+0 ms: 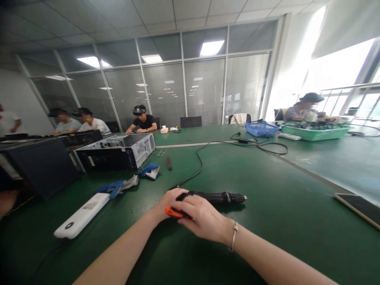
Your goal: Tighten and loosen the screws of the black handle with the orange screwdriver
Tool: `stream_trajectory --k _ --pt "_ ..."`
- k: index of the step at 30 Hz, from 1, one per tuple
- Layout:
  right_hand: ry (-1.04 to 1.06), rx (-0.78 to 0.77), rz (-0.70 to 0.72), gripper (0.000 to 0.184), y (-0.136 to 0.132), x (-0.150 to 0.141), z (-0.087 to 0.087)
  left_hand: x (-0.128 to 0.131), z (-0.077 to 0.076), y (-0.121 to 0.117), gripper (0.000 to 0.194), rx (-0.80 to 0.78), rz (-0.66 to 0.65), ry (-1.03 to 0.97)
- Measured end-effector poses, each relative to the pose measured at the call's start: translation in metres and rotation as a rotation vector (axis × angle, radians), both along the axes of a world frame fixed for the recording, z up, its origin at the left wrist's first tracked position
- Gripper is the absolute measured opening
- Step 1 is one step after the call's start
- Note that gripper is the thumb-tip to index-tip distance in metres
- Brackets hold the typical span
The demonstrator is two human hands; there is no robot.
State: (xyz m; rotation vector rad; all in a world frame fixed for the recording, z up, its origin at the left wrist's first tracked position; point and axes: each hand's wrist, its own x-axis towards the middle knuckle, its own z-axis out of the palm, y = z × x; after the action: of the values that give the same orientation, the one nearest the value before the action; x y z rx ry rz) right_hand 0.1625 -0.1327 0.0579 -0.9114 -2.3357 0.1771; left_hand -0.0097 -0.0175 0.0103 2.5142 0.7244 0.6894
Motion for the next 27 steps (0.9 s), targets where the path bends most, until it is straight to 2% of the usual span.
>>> stream_trajectory --k 2,6,10,13,15,17,20,23,27 --pt "-0.141 -0.103 0.032 0.038 -0.008 0.012 -0.014 0.000 -0.001 0.001 0.049 0.072 0.020 0.008" --pt "-0.180 -0.205 -0.015 0.035 -0.010 0.033 -0.030 -0.001 -0.003 0.000 0.056 0.087 0.061 0.021" --pt "-0.059 -0.200 -0.040 0.045 0.001 0.044 -0.029 -0.001 -0.002 0.000 0.057 0.094 0.043 0.039" --pt "0.087 -0.083 -0.172 0.028 0.012 0.058 -0.030 -0.002 0.002 -0.001 0.059 0.092 0.032 0.068" --pt "0.132 -0.003 -0.292 0.024 0.019 0.072 -0.032 -0.003 0.004 -0.003 0.060 0.091 0.030 0.088" --pt "0.088 0.019 -0.369 0.027 0.026 0.085 -0.035 -0.003 0.005 -0.004 0.063 0.092 0.034 0.103" --pt "-0.077 -0.065 -0.381 0.045 0.033 0.100 -0.037 -0.004 0.007 -0.005 0.068 0.098 0.050 0.132" --pt "-0.151 -0.168 -0.370 0.042 0.035 0.103 -0.038 -0.005 0.009 -0.005 0.068 0.112 0.065 0.157" --pt "-0.142 -0.190 -0.364 0.041 0.032 0.101 -0.035 -0.006 0.010 -0.007 0.065 0.125 0.061 0.167"
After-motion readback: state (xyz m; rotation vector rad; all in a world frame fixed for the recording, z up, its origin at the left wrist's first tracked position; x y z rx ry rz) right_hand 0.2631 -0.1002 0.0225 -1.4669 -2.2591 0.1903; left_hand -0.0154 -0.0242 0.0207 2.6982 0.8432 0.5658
